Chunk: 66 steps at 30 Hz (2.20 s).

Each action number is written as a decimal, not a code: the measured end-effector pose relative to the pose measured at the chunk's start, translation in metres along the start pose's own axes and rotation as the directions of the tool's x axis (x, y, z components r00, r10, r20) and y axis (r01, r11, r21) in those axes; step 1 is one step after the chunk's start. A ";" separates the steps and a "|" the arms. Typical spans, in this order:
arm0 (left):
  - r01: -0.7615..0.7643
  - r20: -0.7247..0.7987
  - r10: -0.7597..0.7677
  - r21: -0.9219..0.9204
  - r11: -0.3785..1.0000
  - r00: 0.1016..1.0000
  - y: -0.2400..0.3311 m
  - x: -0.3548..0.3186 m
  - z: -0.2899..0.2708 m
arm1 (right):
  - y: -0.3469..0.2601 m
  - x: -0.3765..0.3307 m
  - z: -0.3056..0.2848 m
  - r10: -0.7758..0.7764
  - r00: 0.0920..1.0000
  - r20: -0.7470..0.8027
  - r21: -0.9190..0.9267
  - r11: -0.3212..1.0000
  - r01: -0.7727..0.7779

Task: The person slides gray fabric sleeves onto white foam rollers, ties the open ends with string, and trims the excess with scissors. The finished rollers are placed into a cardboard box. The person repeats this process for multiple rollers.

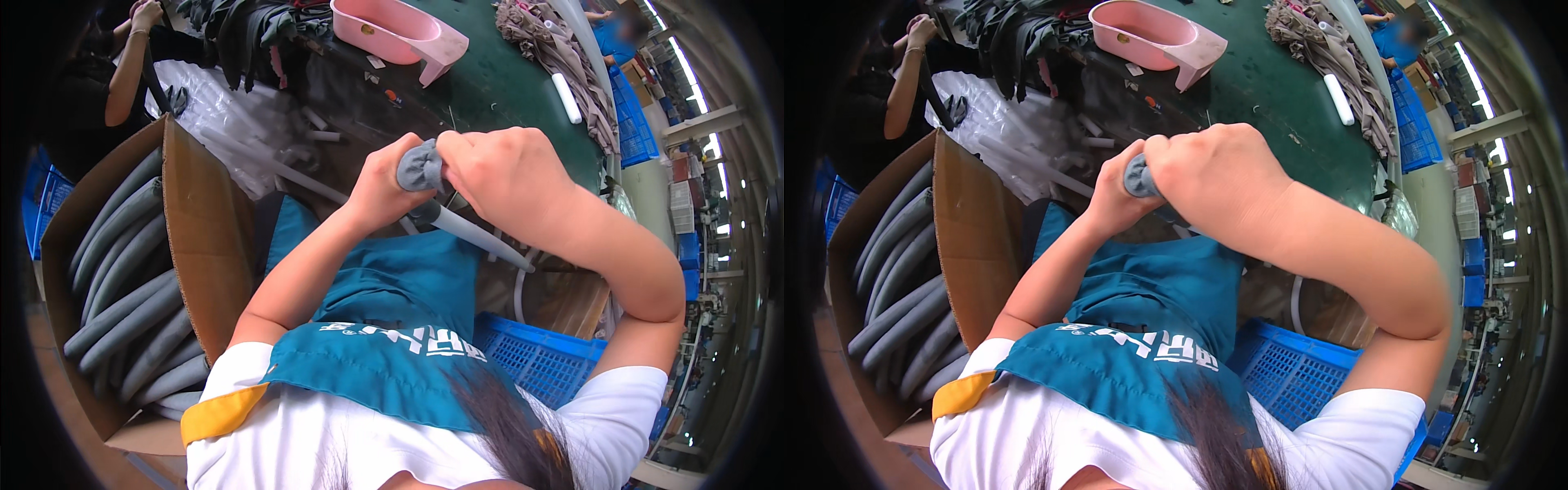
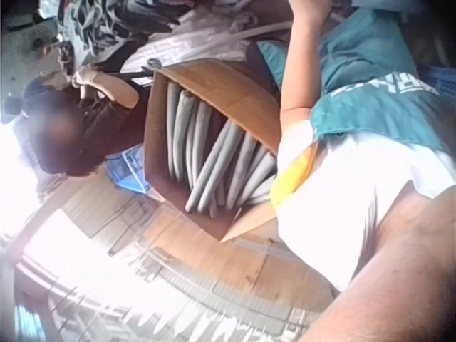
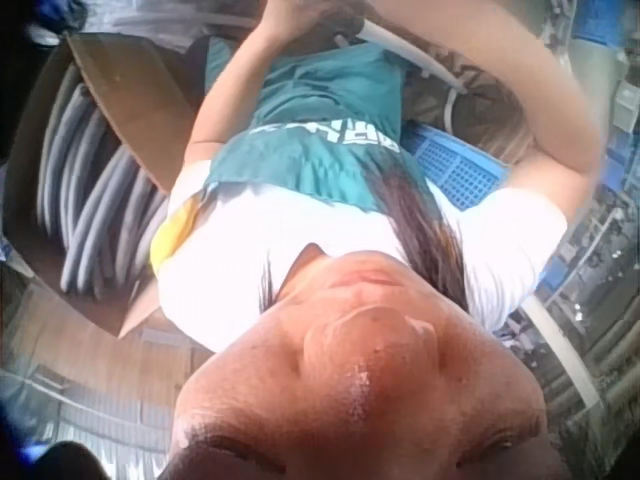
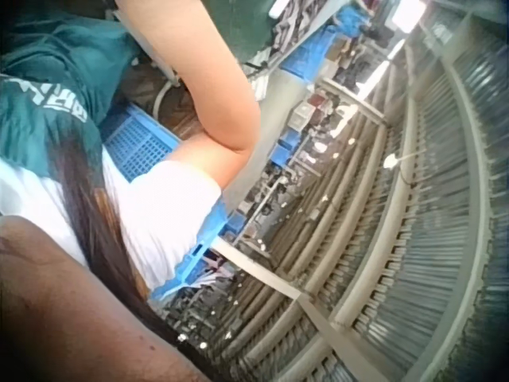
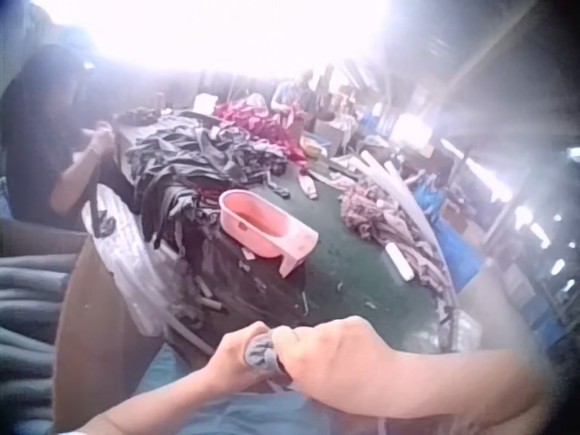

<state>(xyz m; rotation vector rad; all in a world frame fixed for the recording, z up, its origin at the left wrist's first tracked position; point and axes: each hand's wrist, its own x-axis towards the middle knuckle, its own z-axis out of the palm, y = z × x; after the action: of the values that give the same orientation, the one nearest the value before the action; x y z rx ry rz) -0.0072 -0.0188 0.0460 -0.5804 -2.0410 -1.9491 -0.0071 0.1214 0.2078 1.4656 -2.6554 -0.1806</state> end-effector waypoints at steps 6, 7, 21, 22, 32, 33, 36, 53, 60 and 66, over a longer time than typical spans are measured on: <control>-0.140 0.063 0.136 0.063 0.988 0.989 -0.004 0.021 0.030 | 0.017 -0.014 -0.014 0.202 0.921 0.334 -0.037 0.979 -0.201; -0.192 0.066 0.187 0.070 0.979 0.980 -0.003 0.025 0.037 | 0.020 -0.019 -0.018 0.218 0.895 0.388 -0.058 0.975 -0.213; -0.121 0.212 0.154 -0.162 0.979 0.965 -0.012 0.044 0.125 | 0.046 -0.081 0.024 0.625 0.621 0.474 0.579 0.310 -0.754; -0.128 0.175 0.155 -0.160 0.979 0.972 -0.019 0.042 0.133 | 0.044 -0.079 0.020 0.638 0.574 0.514 0.582 0.232 -0.779; -0.073 0.213 0.131 -0.259 0.963 0.968 -0.041 0.033 0.158 | 0.034 -0.094 -0.011 0.672 0.460 0.581 0.625 -0.007 -0.781; -0.078 0.221 0.121 -0.192 0.978 0.968 -0.046 0.029 0.156 | 0.033 -0.095 -0.010 0.665 0.477 0.574 0.632 0.010 -0.775; 0.068 0.272 -0.013 -0.191 0.979 0.962 -0.052 0.017 0.153 | 0.034 -0.096 -0.002 0.620 0.573 0.536 0.638 0.147 -0.756; -0.048 0.352 0.076 -0.087 0.995 0.933 -0.049 0.009 0.136 | 0.038 -0.089 0.002 0.474 0.460 0.751 0.247 0.445 -0.861; -0.067 0.235 0.152 -0.336 0.940 0.960 -0.030 0.006 0.156 | 0.023 -0.104 0.008 0.489 0.558 0.670 0.517 0.232 -0.824; -0.096 0.235 0.198 -0.384 0.918 0.952 -0.053 -0.011 0.167 | 0.011 -0.110 0.002 0.430 0.586 0.686 0.569 0.185 -0.801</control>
<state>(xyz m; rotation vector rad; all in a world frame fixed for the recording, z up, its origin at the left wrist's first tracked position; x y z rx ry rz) -0.0070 0.1453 -0.0168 -1.1077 -1.7055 -2.2781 0.0417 0.2203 0.2038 0.0517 -3.6166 1.2631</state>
